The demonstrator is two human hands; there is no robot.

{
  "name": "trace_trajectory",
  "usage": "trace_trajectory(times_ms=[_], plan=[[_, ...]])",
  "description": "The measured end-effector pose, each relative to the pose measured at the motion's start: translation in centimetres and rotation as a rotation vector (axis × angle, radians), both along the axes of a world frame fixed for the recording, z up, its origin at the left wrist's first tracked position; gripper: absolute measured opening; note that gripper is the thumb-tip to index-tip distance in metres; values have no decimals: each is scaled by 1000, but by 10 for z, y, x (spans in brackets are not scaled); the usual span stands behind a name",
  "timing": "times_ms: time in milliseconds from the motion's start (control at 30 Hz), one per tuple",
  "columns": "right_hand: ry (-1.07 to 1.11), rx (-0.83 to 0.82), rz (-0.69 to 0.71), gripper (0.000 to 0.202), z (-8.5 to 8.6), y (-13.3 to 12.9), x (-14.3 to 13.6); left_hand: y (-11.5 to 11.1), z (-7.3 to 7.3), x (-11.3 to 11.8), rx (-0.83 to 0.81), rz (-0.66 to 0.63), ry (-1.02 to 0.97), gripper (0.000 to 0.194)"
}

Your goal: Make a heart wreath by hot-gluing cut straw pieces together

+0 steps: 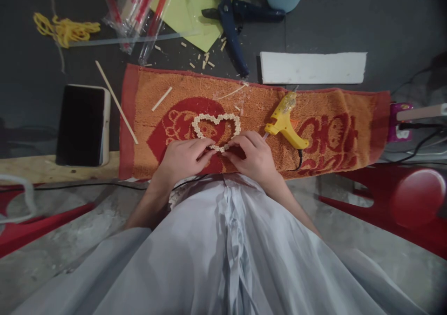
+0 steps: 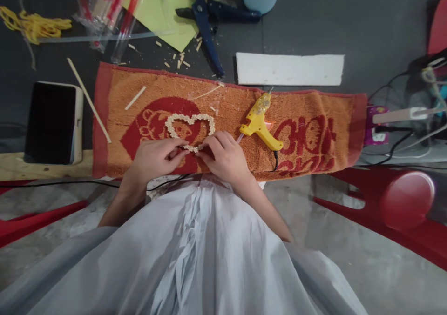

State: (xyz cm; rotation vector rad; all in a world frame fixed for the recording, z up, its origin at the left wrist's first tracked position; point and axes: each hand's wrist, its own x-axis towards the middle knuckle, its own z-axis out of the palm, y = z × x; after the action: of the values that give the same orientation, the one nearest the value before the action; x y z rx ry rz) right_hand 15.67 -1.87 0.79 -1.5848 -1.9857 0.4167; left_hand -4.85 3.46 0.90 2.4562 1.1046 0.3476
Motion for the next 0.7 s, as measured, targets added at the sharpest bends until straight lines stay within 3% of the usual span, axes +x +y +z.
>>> trace_trajectory(times_ms=[700], plan=[[-95,122,81,11,-3,4,1,-1,0,0,-12,-5,-1,25]])
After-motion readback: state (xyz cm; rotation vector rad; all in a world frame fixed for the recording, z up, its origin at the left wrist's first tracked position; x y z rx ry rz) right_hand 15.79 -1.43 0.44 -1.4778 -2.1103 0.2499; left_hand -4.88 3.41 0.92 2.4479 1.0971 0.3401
